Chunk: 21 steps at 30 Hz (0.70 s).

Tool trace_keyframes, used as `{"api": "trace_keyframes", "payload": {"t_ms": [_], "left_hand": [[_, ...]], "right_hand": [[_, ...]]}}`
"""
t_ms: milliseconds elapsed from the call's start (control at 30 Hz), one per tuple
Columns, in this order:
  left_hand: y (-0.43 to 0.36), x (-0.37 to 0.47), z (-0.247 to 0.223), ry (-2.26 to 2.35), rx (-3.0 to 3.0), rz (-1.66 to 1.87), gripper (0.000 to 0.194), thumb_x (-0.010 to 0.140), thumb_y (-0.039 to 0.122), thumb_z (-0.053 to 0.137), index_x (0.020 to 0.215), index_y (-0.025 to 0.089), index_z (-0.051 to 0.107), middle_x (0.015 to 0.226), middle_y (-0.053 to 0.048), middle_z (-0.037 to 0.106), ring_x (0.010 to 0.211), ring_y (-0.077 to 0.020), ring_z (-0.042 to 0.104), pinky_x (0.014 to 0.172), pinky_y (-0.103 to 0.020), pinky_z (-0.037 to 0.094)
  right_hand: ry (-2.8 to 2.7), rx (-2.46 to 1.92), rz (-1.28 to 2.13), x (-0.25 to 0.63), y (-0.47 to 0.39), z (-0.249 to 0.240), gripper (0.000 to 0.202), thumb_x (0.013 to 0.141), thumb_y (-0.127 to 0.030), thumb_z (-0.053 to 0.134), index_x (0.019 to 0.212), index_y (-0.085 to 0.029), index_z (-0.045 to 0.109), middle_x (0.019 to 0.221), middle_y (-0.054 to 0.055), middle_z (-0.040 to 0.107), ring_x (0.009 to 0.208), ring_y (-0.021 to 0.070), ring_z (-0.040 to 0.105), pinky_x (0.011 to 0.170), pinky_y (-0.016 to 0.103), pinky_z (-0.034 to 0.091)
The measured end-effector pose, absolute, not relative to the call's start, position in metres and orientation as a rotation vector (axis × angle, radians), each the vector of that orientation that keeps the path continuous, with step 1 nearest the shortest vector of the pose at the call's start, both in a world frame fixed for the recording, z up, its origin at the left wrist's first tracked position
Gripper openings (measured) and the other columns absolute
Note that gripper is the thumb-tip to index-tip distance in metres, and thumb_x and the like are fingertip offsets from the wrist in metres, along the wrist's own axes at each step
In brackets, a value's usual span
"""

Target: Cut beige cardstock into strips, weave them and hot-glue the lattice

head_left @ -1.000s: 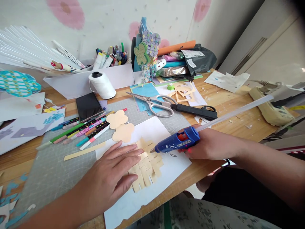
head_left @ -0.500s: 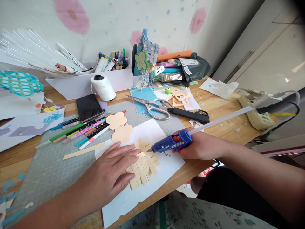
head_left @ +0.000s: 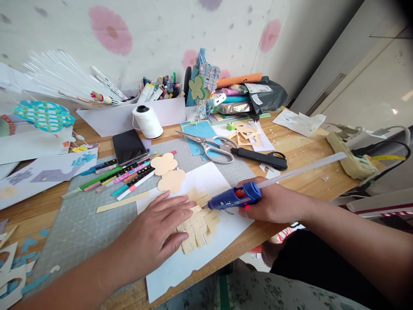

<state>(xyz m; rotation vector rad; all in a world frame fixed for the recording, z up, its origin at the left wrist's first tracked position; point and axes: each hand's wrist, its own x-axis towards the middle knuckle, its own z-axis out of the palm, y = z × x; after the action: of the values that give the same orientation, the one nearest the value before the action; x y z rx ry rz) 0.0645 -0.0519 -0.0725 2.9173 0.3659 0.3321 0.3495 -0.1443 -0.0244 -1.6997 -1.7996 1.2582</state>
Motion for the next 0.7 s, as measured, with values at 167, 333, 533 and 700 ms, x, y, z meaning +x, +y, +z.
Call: {"api": "trace_keyframes", "payload": {"t_ms": [167, 333, 533, 700], "left_hand": [[-0.052, 0.065, -0.073, 0.363, 2.897, 0.349, 0.033, 0.091, 0.022, 0.056, 0.124, 0.023, 0.056, 0.123, -0.005, 0.07, 0.126, -0.0221, 0.057, 0.113, -0.046, 0.037], [-0.051, 0.065, -0.072, 0.344, 2.903, 0.375, 0.033, 0.09, 0.023, 0.058, 0.123, 0.023, 0.056, 0.124, -0.007, 0.069, 0.125, -0.0227, 0.057, 0.113, -0.045, 0.038], [-0.049, 0.063, -0.073, 0.358, 2.925, 0.352, 0.035, 0.089, 0.027, 0.059, 0.124, 0.026, 0.056, 0.129, -0.004, 0.067, 0.126, -0.0212, 0.057, 0.115, -0.042, 0.036], [-0.048, 0.063, -0.072, 0.313, 2.98, 0.359, 0.034, 0.09, 0.028, 0.06, 0.123, 0.023, 0.055, 0.13, -0.004, 0.066, 0.127, -0.0199, 0.055, 0.116, -0.04, 0.033]], "right_hand": [[-1.795, -1.761, 1.206, 0.346, -0.144, -0.023, 0.009, 0.07, -0.014, 0.057, 0.077, -0.019, 0.058, 0.073, -0.001, 0.06, 0.069, 0.0159, 0.054, 0.063, 0.025, 0.044], [-1.836, -1.905, 1.139, 0.341, -0.142, -0.013, 0.011, 0.065, -0.012, 0.056, 0.065, -0.02, 0.049, 0.063, -0.003, 0.049, 0.06, 0.0132, 0.046, 0.055, 0.024, 0.037], [-1.902, -1.996, 1.191, 0.344, -0.142, -0.011, 0.01, 0.067, -0.015, 0.056, 0.069, -0.02, 0.048, 0.067, -0.002, 0.052, 0.063, 0.014, 0.05, 0.057, 0.024, 0.038], [-1.984, -1.987, 1.129, 0.348, -0.142, -0.016, 0.013, 0.063, -0.012, 0.055, 0.066, -0.02, 0.045, 0.069, 0.0, 0.055, 0.065, 0.0149, 0.053, 0.06, 0.025, 0.039]]}}
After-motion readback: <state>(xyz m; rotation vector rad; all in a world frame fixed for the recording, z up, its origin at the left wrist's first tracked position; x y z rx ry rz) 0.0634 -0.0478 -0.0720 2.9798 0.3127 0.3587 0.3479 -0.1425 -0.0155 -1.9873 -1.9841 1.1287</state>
